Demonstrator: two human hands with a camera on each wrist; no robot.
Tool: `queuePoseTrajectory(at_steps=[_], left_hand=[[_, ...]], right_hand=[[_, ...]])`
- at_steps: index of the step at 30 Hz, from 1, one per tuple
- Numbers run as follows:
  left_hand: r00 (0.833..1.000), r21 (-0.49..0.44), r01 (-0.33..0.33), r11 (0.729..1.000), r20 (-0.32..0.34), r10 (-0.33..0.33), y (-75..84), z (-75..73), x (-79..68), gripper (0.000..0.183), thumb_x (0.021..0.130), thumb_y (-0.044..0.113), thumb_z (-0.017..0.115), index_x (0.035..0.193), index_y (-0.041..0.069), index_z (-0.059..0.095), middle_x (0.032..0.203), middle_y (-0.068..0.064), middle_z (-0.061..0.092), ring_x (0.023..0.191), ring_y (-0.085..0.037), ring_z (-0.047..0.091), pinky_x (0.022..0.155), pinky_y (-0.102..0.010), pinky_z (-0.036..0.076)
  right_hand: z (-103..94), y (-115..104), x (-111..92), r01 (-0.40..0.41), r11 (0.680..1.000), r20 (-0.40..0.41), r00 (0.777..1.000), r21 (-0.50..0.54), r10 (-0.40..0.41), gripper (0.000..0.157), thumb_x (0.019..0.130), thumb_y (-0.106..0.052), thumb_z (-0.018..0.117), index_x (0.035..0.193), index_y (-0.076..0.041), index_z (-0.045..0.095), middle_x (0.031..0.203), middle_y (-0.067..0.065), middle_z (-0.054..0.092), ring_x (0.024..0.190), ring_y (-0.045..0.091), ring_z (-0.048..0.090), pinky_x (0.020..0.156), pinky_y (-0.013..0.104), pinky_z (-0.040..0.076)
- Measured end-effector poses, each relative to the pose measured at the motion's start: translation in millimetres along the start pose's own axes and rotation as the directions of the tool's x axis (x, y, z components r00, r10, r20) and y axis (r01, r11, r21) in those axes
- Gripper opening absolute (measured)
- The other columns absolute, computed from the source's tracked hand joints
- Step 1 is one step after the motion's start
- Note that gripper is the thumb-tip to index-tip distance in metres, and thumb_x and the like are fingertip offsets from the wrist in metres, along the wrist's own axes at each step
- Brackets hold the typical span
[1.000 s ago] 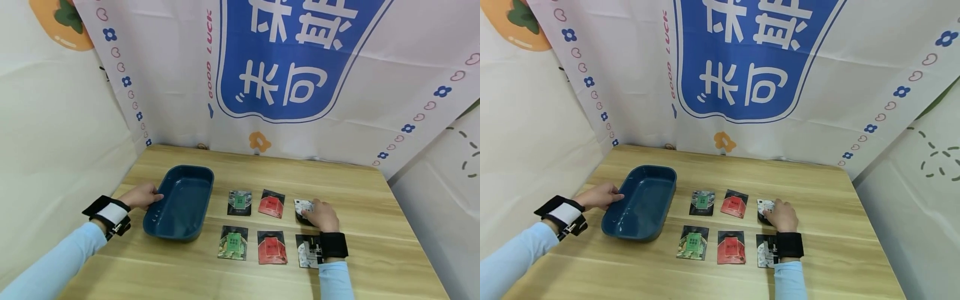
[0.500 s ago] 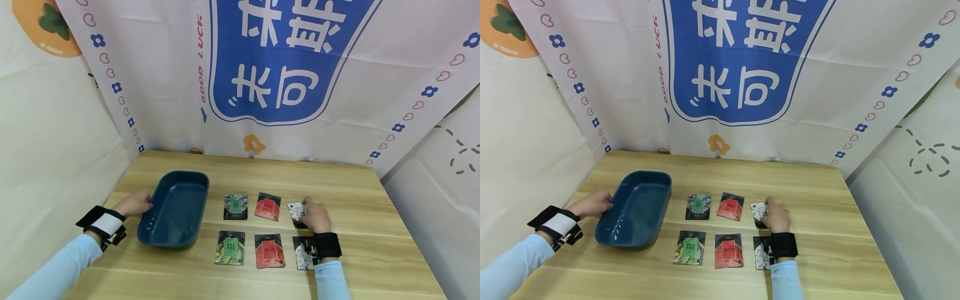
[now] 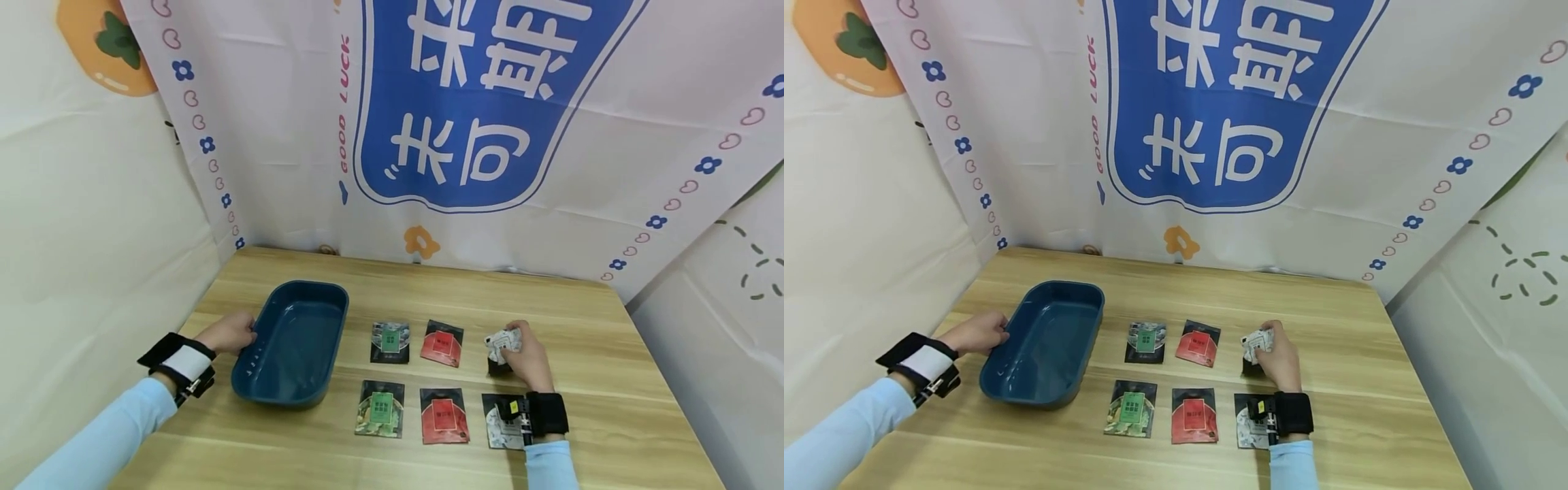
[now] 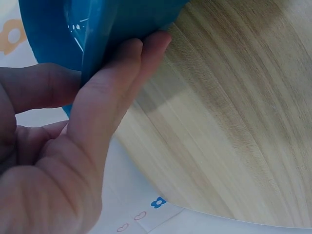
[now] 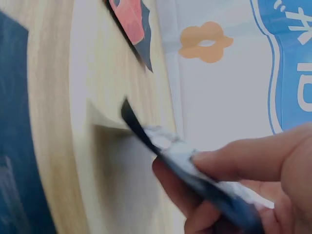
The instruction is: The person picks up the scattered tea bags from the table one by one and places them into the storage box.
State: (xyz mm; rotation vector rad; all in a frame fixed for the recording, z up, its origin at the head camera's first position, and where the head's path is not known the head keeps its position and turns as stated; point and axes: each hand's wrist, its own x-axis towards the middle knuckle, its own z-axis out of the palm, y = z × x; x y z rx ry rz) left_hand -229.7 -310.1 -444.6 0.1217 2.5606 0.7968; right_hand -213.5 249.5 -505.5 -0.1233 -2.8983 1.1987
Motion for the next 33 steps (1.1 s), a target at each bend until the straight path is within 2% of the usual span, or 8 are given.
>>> queuePoseTrajectory(at_steps=[4,5,7,11,14,20,26,33], left_hand=[[1.000,0.003,-0.007,1.000,-0.006,0.007,0.7,0.0,0.5,0.015,0.095,-0.003,0.044,0.087,-0.007,0.057,0.070,-0.005,0.055,0.058,-0.013,0.053,0.056,-0.027,0.046],[1.000,0.004,-0.005,1.000,-0.004,0.005,1.4,-0.4,0.5,0.015,0.094,-0.003,0.044,0.088,-0.008,0.057,0.071,-0.006,0.055,0.059,-0.014,0.053,0.056,-0.028,0.046],[1.000,0.004,0.000,1.000,0.002,0.000,2.2,-1.0,0.9,0.015,0.094,-0.003,0.044,0.088,-0.007,0.056,0.070,-0.005,0.055,0.058,-0.014,0.053,0.056,-0.027,0.046],[1.000,0.013,0.009,1.000,0.010,-0.009,2.5,-3.0,2.3,0.015,0.094,-0.003,0.044,0.086,-0.005,0.056,0.065,-0.001,0.050,0.054,-0.012,0.049,0.055,-0.026,0.043],[1.000,0.029,0.008,1.000,0.006,-0.009,1.8,-3.4,3.1,0.015,0.094,-0.003,0.045,0.084,-0.005,0.056,0.066,-0.002,0.051,0.056,-0.013,0.050,0.054,-0.026,0.043],[1.000,0.044,0.006,0.999,-0.004,-0.006,1.5,-1.9,3.7,0.015,0.094,-0.003,0.046,0.085,-0.006,0.057,0.071,-0.007,0.057,0.060,-0.015,0.055,0.056,-0.028,0.047],[1.000,0.023,0.017,1.000,0.000,-0.017,4.3,-2.4,1.8,0.014,0.094,-0.004,0.045,0.085,-0.005,0.056,0.067,-0.004,0.054,0.057,-0.014,0.052,0.056,-0.027,0.046],[1.000,0.037,0.024,0.999,-0.011,-0.024,5.9,-2.9,-0.2,0.013,0.094,-0.004,0.046,0.088,-0.008,0.056,0.076,-0.012,0.060,0.065,-0.018,0.058,0.059,-0.030,0.051]], right_hand=[[-1.2,1.3,-1.8,-0.028,0.998,-0.024,0.999,0.057,0.030,0.068,0.095,-0.006,0.058,0.155,-0.004,0.025,0.141,0.034,0.047,0.089,0.045,0.063,0.072,0.044,0.045],[-1.2,1.5,-2.0,-0.037,0.997,-0.039,0.998,0.064,0.040,0.066,0.096,-0.007,0.057,0.155,-0.002,0.025,0.151,0.033,0.037,0.109,0.050,0.058,0.082,0.048,0.046],[-1.1,1.0,-2.0,-0.050,0.993,-0.070,0.996,0.105,0.058,0.063,0.097,-0.008,0.056,0.152,0.003,0.028,0.152,0.033,0.036,0.136,0.052,0.038,0.101,0.056,0.042],[0.6,-2.6,1.3,-0.053,0.982,-0.119,0.990,0.179,0.075,0.048,0.098,-0.011,0.056,0.138,0.013,0.046,0.141,0.034,0.049,0.133,0.047,0.046,0.109,0.057,0.038],[2.8,-5.5,2.7,-0.057,0.976,-0.124,0.989,0.210,0.084,0.041,0.098,-0.011,0.057,0.131,0.013,0.054,0.133,0.033,0.056,0.125,0.045,0.054,0.104,0.055,0.043],[7.2,-8.9,2.1,-0.069,0.974,-0.114,0.989,0.217,0.095,0.040,0.099,-0.012,0.057,0.130,0.012,0.055,0.133,0.032,0.057,0.123,0.042,0.055,0.102,0.054,0.045],[10.8,-15.4,2.4,-0.038,0.980,-0.144,0.987,0.197,0.067,0.032,0.097,-0.013,0.059,0.119,0.010,0.063,0.119,0.028,0.065,0.106,0.035,0.061,0.090,0.045,0.048],[11.4,-24.8,1.1,-0.035,0.972,-0.108,0.992,0.233,0.062,0.042,0.098,-0.015,0.058,0.130,0.012,0.056,0.133,0.030,0.058,0.125,0.042,0.055,0.103,0.054,0.044]])
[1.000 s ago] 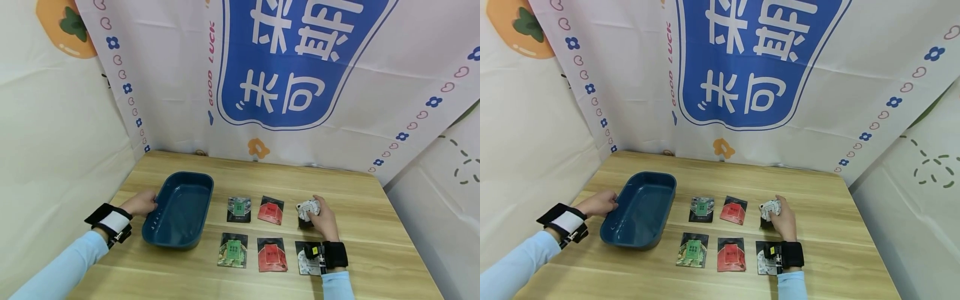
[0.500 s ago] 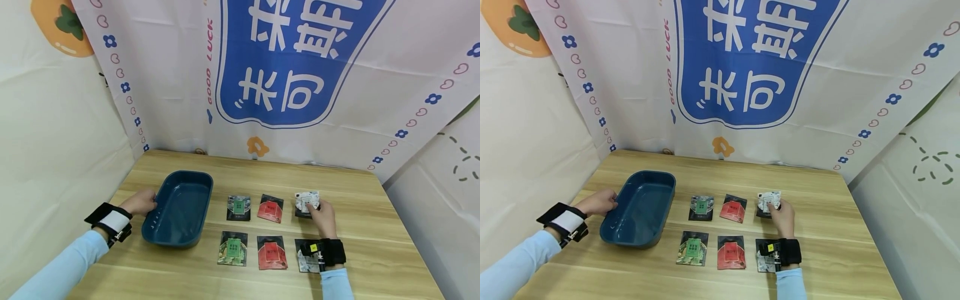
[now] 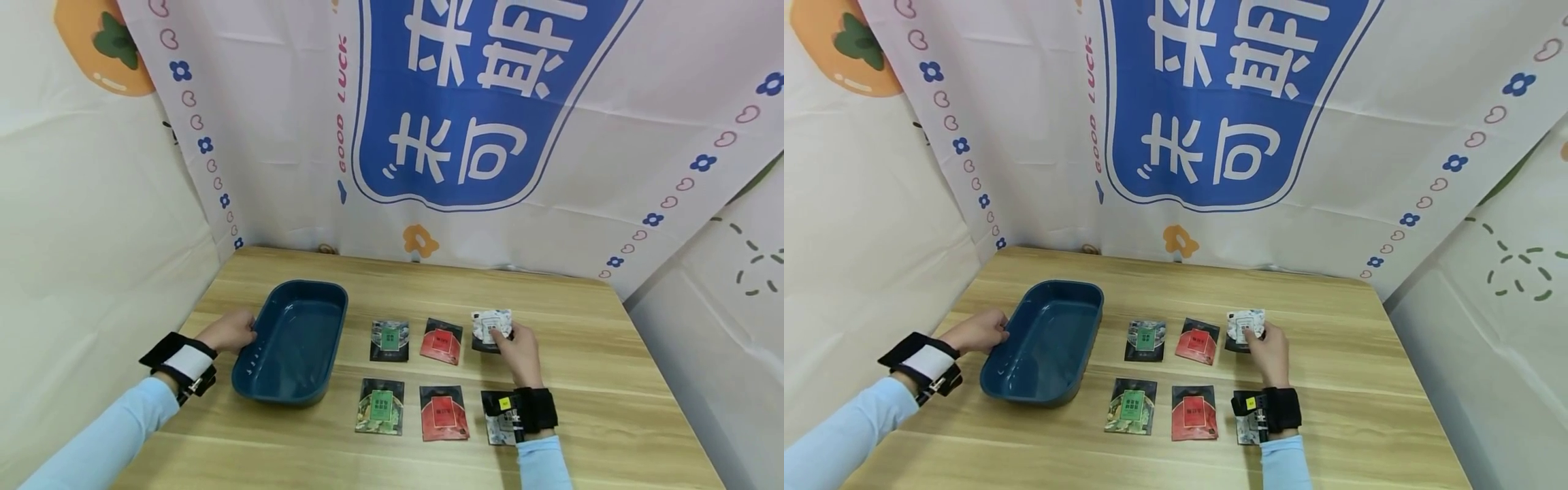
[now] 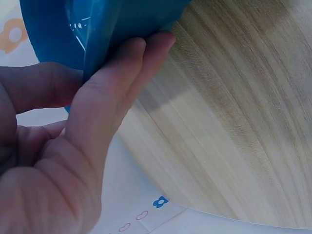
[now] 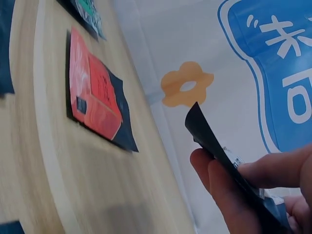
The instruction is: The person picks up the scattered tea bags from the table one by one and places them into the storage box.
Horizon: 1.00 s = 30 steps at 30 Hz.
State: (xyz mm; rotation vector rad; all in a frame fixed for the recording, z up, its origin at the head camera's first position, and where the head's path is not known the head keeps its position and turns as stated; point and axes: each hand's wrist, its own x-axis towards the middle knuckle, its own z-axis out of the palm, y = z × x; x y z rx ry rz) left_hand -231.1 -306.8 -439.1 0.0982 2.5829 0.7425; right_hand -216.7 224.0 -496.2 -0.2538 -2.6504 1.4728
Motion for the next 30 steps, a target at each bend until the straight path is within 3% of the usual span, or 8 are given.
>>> queuePoseTrajectory(at_steps=[2,11,16,24,30], left_hand=[[1.000,0.003,0.003,1.000,-0.005,-0.003,-0.7,-0.1,-0.2,0.013,0.095,-0.004,0.046,0.088,-0.008,0.056,0.078,-0.013,0.061,0.067,-0.019,0.060,0.060,-0.031,0.053],[1.000,0.020,-0.017,1.000,-0.015,0.018,-1.2,-0.7,-1.1,0.011,0.094,-0.004,0.046,0.088,-0.007,0.054,0.078,-0.014,0.060,0.067,-0.020,0.059,0.059,-0.032,0.053],[1.000,0.016,-0.015,1.000,-0.023,0.015,-2.2,0.1,-2.0,0.011,0.093,-0.004,0.047,0.084,-0.004,0.053,0.074,-0.011,0.057,0.064,-0.019,0.058,0.058,-0.030,0.052],[0.999,0.044,-0.033,0.998,-0.024,0.034,-1.8,-0.4,-1.0,0.012,0.092,-0.004,0.047,0.082,-0.004,0.054,0.071,-0.009,0.056,0.062,-0.018,0.057,0.057,-0.030,0.052],[0.999,0.036,-0.021,0.999,-0.025,0.022,-1.6,1.3,1.4,0.011,0.092,-0.004,0.048,0.082,-0.003,0.054,0.074,-0.011,0.057,0.065,-0.020,0.058,0.059,-0.032,0.054]], right_hand=[[1.9,-3.5,-0.4,0.008,1.000,-0.002,1.000,0.004,-0.008,0.040,0.097,-0.014,0.059,0.129,0.012,0.057,0.130,0.030,0.060,0.122,0.041,0.057,0.101,0.052,0.046],[7.3,-20.9,-4.0,-0.040,0.996,0.038,0.999,0.081,0.037,0.037,0.098,-0.015,0.059,0.126,0.009,0.059,0.121,0.023,0.065,0.098,0.019,0.061,0.079,0.022,0.048],[10.1,-26.5,-3.3,-0.009,0.994,0.034,0.999,0.107,0.006,0.031,0.098,-0.014,0.059,0.120,0.008,0.062,0.112,0.022,0.067,0.087,0.015,0.058,0.073,0.023,0.047],[19.6,-32.1,-4.6,-0.001,0.987,0.060,0.998,0.160,-0.009,0.031,0.099,-0.010,0.057,0.124,0.008,0.060,0.118,0.023,0.066,0.093,0.015,0.059,0.076,0.020,0.047],[24.6,-37.5,-7.4,0.000,0.974,0.047,0.999,0.227,-0.011,0.028,0.100,-0.006,0.053,0.121,0.011,0.061,0.112,0.025,0.067,0.085,0.010,0.059,0.071,0.018,0.047]])
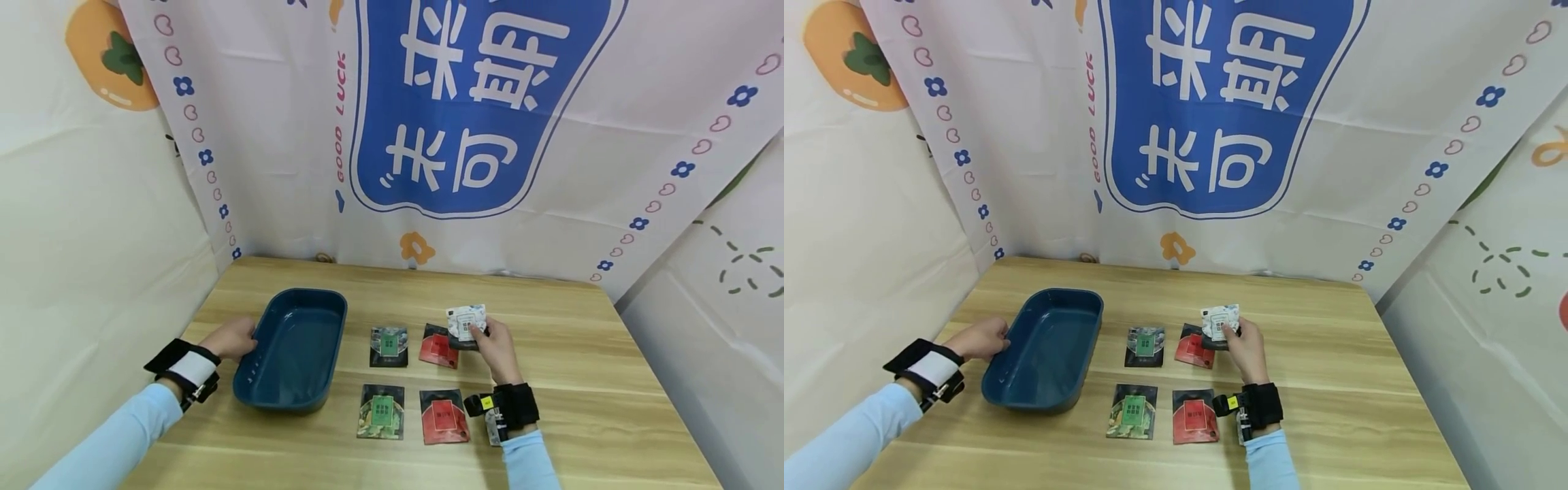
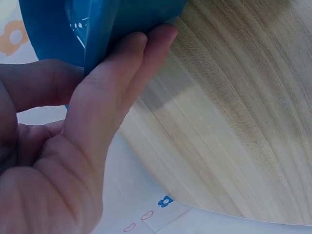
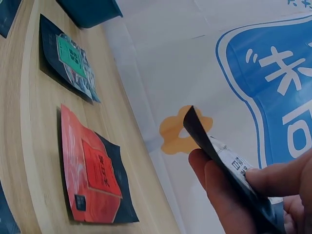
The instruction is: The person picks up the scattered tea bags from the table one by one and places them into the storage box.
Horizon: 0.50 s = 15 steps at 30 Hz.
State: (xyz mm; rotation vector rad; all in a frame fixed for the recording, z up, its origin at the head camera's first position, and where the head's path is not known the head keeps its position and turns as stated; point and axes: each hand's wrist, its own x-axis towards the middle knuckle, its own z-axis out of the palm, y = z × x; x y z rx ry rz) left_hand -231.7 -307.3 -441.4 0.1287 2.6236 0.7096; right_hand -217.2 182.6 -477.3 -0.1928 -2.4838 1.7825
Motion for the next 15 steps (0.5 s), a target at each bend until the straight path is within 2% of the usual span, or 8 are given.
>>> queuePoseTrajectory(at_steps=[7,15], left_hand=[[1.000,0.004,-0.010,1.000,0.004,0.010,-2.8,1.7,0.4,0.015,0.090,-0.004,0.048,0.077,0.001,0.051,0.069,-0.006,0.054,0.059,-0.017,0.055,0.054,-0.027,0.048],[1.000,-0.002,-0.002,1.000,0.015,0.002,-1.5,0.3,-0.6,0.012,0.091,-0.003,0.048,0.080,0.000,0.052,0.070,-0.007,0.055,0.060,-0.017,0.055,0.054,-0.027,0.047]], right_hand=[[5.9,-2.4,2.2,-0.040,0.997,0.025,0.999,0.065,0.038,0.030,0.102,-0.008,0.049,0.124,0.012,0.058,0.112,0.023,0.066,0.081,0.005,0.060,0.071,0.018,0.050],[9.8,-6.4,2.7,-0.045,0.997,0.045,0.998,0.065,0.042,0.032,0.102,-0.009,0.050,0.125,0.011,0.058,0.113,0.024,0.066,0.082,0.007,0.060,0.071,0.018,0.050]])
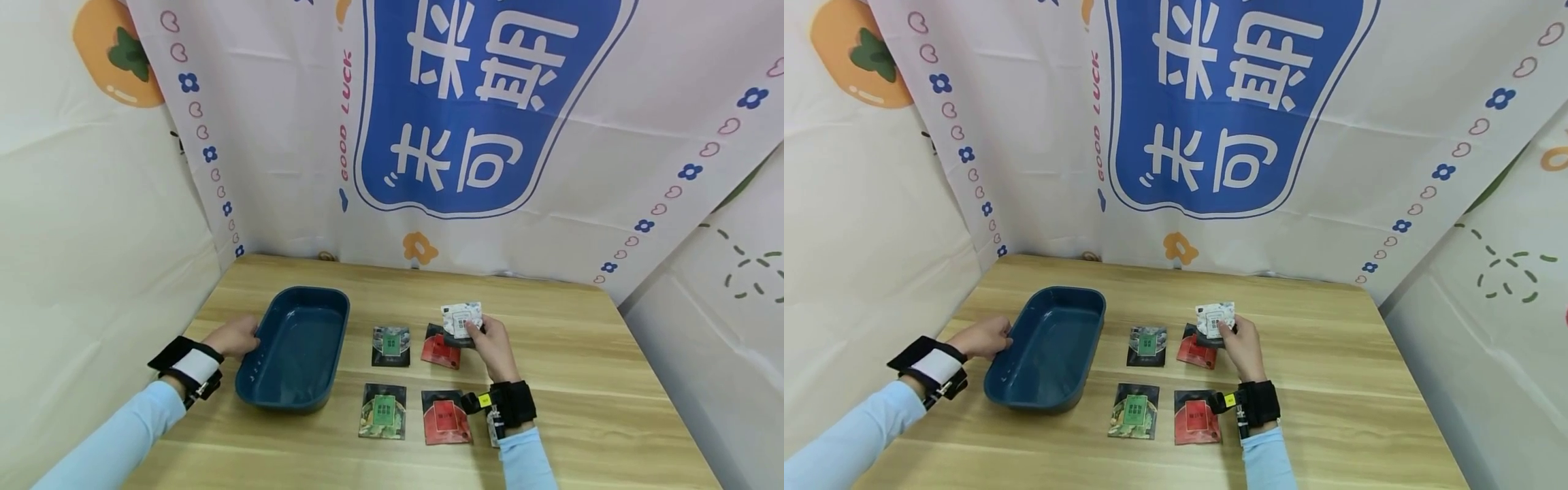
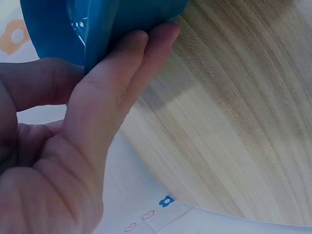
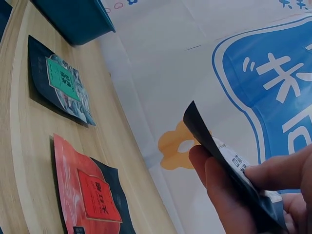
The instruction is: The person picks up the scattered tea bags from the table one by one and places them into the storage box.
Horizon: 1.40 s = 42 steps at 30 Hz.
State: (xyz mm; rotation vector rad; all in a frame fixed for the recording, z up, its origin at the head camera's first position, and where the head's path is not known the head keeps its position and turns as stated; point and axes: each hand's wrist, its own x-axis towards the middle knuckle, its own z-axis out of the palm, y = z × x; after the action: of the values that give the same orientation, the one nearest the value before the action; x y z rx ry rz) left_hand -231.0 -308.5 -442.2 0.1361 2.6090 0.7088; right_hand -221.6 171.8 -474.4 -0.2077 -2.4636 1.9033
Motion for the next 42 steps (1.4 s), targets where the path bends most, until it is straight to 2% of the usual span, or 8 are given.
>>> queuePoseTrajectory(at_steps=[9,14,21,24,34,42], left_hand=[[1.000,0.017,-0.010,1.000,-0.013,0.010,-1.4,1.8,-2.9,0.013,0.090,-0.004,0.048,0.078,-0.001,0.053,0.069,-0.007,0.055,0.060,-0.017,0.056,0.055,-0.027,0.049],[1.000,0.008,0.006,1.000,-0.006,-0.006,-2.9,3.6,-3.4,0.011,0.090,-0.005,0.048,0.081,-0.004,0.055,0.073,-0.011,0.059,0.063,-0.019,0.058,0.056,-0.029,0.052],[1.000,0.007,0.011,1.000,-0.006,-0.011,-1.5,1.7,-3.3,0.008,0.092,-0.003,0.050,0.091,-0.009,0.056,0.082,-0.017,0.061,0.070,-0.022,0.061,0.060,-0.033,0.055],[1.000,0.009,0.012,1.000,-0.005,-0.012,-1.8,0.1,-3.5,0.008,0.093,-0.003,0.050,0.092,-0.009,0.055,0.082,-0.017,0.060,0.071,-0.022,0.061,0.061,-0.033,0.055],[1.000,0.017,0.027,0.999,0.003,-0.027,-3.0,-1.4,-2.1,0.010,0.094,-0.002,0.050,0.089,-0.007,0.057,0.078,-0.012,0.059,0.067,-0.020,0.058,0.058,-0.029,0.052],[1.000,0.004,0.026,1.000,-0.008,-0.026,-1.7,1.0,1.4,0.011,0.094,-0.001,0.050,0.085,-0.003,0.056,0.071,-0.006,0.054,0.060,-0.016,0.053,0.054,-0.026,0.047]], right_hand=[[10.4,-5.3,2.2,0.002,0.999,0.030,1.000,0.047,-0.003,0.032,0.102,-0.009,0.051,0.127,0.010,0.058,0.115,0.024,0.065,0.084,0.009,0.062,0.071,0.018,0.052],[18.3,-9.5,1.3,0.016,0.999,0.032,0.999,0.032,-0.017,0.029,0.101,-0.009,0.053,0.123,0.008,0.061,0.107,0.020,0.066,0.080,0.009,0.061,0.069,0.019,0.052],[26.2,-14.9,2.0,0.043,0.999,0.029,0.999,-0.009,-0.043,0.024,0.099,-0.011,0.056,0.115,0.005,0.064,0.089,0.010,0.062,0.070,0.013,0.050,0.062,0.022,0.041],[29.0,-16.3,2.9,0.042,0.999,0.034,0.999,-0.012,-0.042,0.024,0.099,-0.011,0.056,0.115,0.005,0.064,0.090,0.009,0.062,0.072,0.012,0.051,0.062,0.022,0.043],[41.9,-22.0,0.9,0.066,0.997,0.069,0.996,-0.026,-0.064,0.024,0.100,-0.011,0.055,0.115,0.005,0.065,0.099,0.016,0.066,0.079,0.013,0.056,0.071,0.024,0.046],[51.9,-25.3,-0.1,0.082,0.997,0.120,0.989,0.002,-0.082,0.022,0.101,-0.011,0.055,0.112,0.005,0.065,0.084,0.009,0.057,0.067,0.014,0.043,0.062,0.024,0.037]])
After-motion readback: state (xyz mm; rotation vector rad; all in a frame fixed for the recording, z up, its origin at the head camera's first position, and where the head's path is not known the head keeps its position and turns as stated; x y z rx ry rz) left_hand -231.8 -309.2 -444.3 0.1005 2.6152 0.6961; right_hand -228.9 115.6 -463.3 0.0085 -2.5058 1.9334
